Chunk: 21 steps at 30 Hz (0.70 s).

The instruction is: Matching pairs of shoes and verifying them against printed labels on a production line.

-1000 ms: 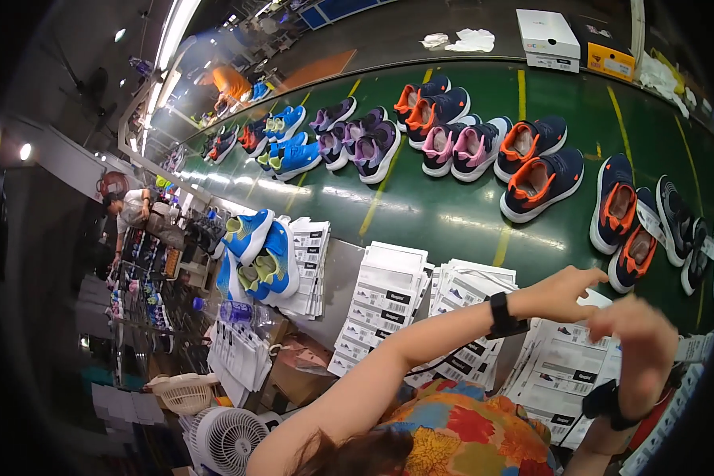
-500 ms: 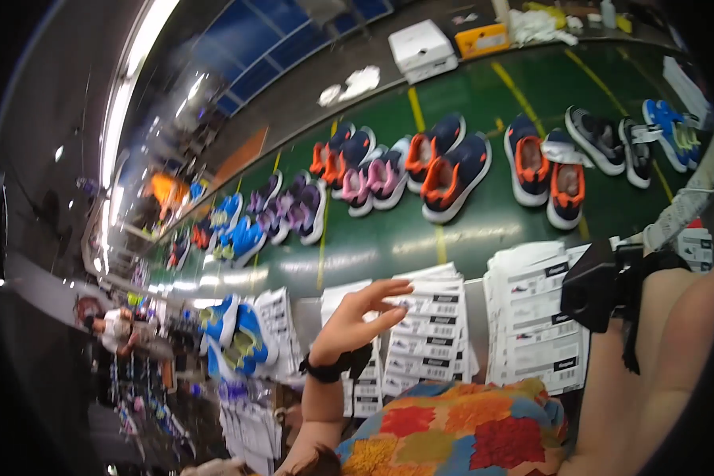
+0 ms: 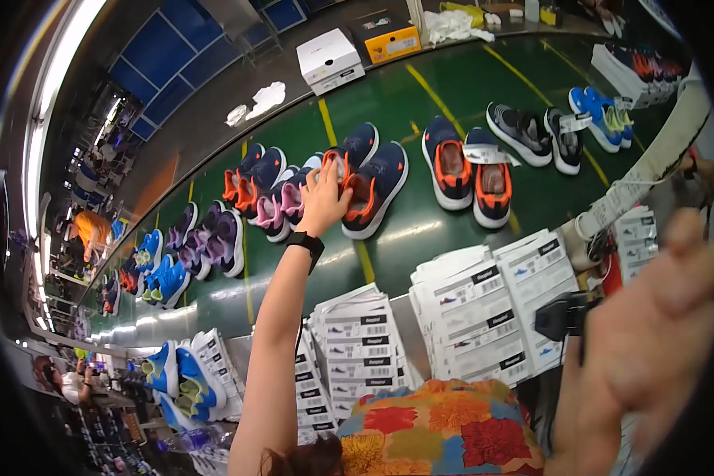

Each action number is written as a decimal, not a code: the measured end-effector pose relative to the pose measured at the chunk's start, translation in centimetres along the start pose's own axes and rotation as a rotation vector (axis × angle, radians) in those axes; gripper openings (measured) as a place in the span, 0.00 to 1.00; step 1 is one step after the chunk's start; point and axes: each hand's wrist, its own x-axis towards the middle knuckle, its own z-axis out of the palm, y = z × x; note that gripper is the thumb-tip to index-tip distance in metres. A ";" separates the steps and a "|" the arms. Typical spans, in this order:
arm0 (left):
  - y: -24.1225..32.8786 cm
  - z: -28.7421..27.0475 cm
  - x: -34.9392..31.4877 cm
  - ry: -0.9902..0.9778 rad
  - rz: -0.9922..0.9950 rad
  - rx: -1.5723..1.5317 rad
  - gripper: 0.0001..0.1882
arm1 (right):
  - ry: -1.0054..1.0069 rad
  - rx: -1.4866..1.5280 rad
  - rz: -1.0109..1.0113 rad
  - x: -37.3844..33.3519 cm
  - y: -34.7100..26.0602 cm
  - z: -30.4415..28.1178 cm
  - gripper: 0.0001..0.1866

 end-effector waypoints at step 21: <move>1.2 -2.3 -3.0 0.103 0.098 -0.432 0.11 | -0.686 0.044 0.278 -19.2 14.9 24.9 0.10</move>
